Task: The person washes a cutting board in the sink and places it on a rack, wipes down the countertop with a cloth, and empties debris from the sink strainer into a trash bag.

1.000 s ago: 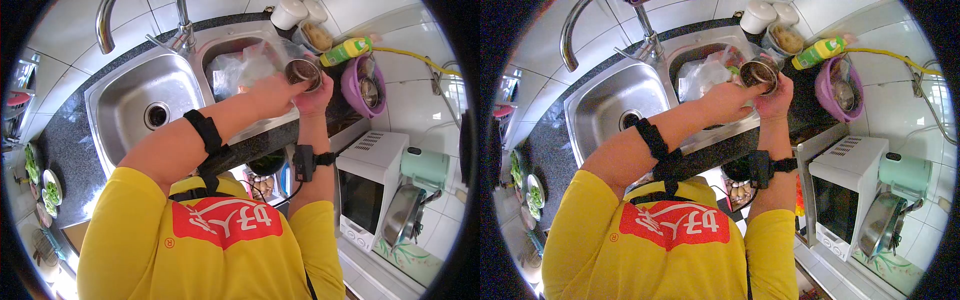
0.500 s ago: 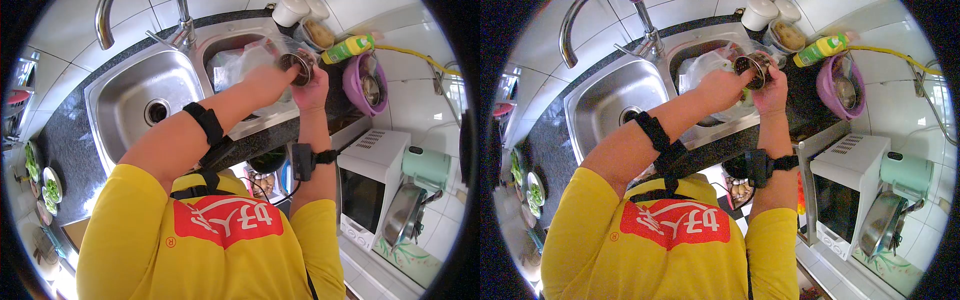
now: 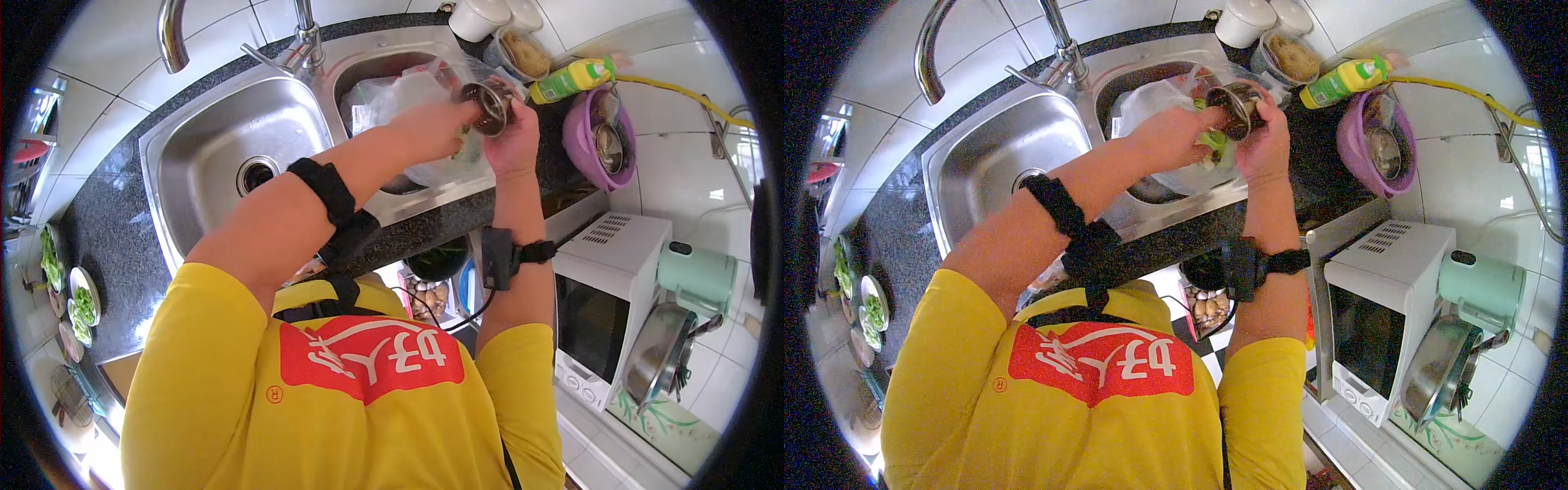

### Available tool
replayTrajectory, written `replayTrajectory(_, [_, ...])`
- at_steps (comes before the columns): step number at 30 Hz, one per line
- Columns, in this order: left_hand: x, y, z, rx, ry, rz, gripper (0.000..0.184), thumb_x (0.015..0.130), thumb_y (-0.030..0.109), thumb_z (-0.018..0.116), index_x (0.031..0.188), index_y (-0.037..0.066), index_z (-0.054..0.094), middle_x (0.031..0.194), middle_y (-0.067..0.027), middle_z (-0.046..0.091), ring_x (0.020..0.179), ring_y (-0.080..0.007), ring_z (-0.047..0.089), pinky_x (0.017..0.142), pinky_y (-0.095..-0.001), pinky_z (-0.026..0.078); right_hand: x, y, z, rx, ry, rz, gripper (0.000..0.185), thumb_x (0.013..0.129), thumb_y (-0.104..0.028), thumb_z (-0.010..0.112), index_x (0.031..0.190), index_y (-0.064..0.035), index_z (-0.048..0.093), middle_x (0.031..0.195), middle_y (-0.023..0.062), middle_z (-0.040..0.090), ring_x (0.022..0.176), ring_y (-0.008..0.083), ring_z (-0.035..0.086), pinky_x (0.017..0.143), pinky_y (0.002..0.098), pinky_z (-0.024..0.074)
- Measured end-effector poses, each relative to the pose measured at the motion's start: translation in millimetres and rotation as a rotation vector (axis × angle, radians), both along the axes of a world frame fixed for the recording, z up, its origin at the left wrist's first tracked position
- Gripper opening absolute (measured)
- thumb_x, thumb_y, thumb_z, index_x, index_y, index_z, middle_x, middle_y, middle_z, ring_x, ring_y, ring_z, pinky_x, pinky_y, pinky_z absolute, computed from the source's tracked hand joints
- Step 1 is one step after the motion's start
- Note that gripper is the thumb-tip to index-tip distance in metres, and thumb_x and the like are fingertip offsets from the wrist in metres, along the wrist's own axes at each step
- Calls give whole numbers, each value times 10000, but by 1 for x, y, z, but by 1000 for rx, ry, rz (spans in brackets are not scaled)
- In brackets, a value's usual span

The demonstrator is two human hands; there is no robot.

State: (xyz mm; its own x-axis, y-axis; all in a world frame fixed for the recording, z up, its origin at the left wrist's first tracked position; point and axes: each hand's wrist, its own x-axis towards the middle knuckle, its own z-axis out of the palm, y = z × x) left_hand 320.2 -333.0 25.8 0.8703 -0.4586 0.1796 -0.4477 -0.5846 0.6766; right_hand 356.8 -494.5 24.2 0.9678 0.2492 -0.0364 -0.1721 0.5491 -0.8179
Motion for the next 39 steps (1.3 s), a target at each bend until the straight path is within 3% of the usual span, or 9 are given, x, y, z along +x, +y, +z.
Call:
replayTrajectory(11, [-1, 4, -18, 250, -42, 106, 241, 709, 93, 541, 933, 5, 528, 789, -211, 573, 751, -365, 583, 666, -438, 474, -7, -5, 22, 257, 159, 7, 500, 784, -338, 359, 1173, -48, 477, 1145, 110, 523, 1072, 310, 481, 927, 618, 260])
replayTrajectory(18, [1, 1, -26, 253, -45, 119, 222, 715, 85, 558, 922, 14, 518, 845, -205, 556, 798, -371, 576, 685, -449, 470, -7, -11, 8, 402, 120, 189, 512, 787, -336, 349, 1204, -54, 443, 1137, 120, 524, 1055, 319, 493, 878, 594, 349])
replayTrajectory(27, [-10, -2, -11, -38, 13, 125, 72, 720, 45, 496, 762, 14, 546, 672, -219, 563, 694, -394, 562, 647, -472, 443, -15, 1, 13, 221, 116, -24, 455, 813, -244, 392, 1215, -33, 419, 1094, 118, 533, 1013, 290, 512, 922, 506, 348])
replayTrajectory(29, [-12, -1, 0, 68, 92, 110, 148, 709, 30, 511, 851, 9, 549, 763, -221, 575, 754, -384, 569, 679, -454, 450, -19, 11, 17, -294, -292, -363, 472, 772, -171, 512, 1212, -26, 421, 1116, 129, 506, 1006, 276, 505, 893, 417, 392])
replayTrajectory(30, [-14, 0, 1, 169, 179, 91, 244, 698, 14, 526, 941, 3, 553, 854, -223, 588, 814, -375, 576, 711, -435, 457, -20, 12, 15, -289, -290, -362, 472, 772, -171, 512, 1212, -26, 421, 1116, 129, 506, 1006, 276, 505, 893, 417, 392])
replayTrajectory(32, [-19, 6, -14, 122, 116, 153, 247, 711, 37, 518, 954, -1, 539, 850, -231, 581, 804, -384, 567, 709, -449, 452, -25, 12, 8, -1378, -768, -389, 550, 689, -166, 650, 1173, -26, 429, 1127, 174, 470, 1055, 308, 449, 927, 399, 343])
replayTrajectory(34, [-29, 5, -14, 70, 43, 200, 253, 724, 60, 510, 968, -4, 525, 845, -239, 574, 794, -392, 558, 708, -463, 447, -31, 14, -1, -1388, -567, -272, 601, 661, -210, 687, 1171, -28, 426, 1063, 186, 477, 1052, 313, 424, 918, 395, 337])
replayTrajectory(36, [-33, 14, -6, 38, -34, 191, 324, 730, 54, 508, 1045, -16, 486, 887, -242, 563, 828, -397, 548, 718, -448, 453, -30, 19, 6, -1218, -691, -596, 600, 654, -200, 697, 1162, -27, 427, 1064, 193, 470, 1043, 321, 428, 915, 395, 336])
replayTrajectory(39, [-61, 13, 10, -99, -101, 144, 205, 736, 75, 551, 921, 0, 508, 832, -198, 572, 787, -362, 561, 678, -411, 458, -45, 14, 9, -980, -436, -552, 470, 749, -176, 619, 1149, -32, 419, 1099, 145, 465, 987, 268, 487, 886, 356, 382])
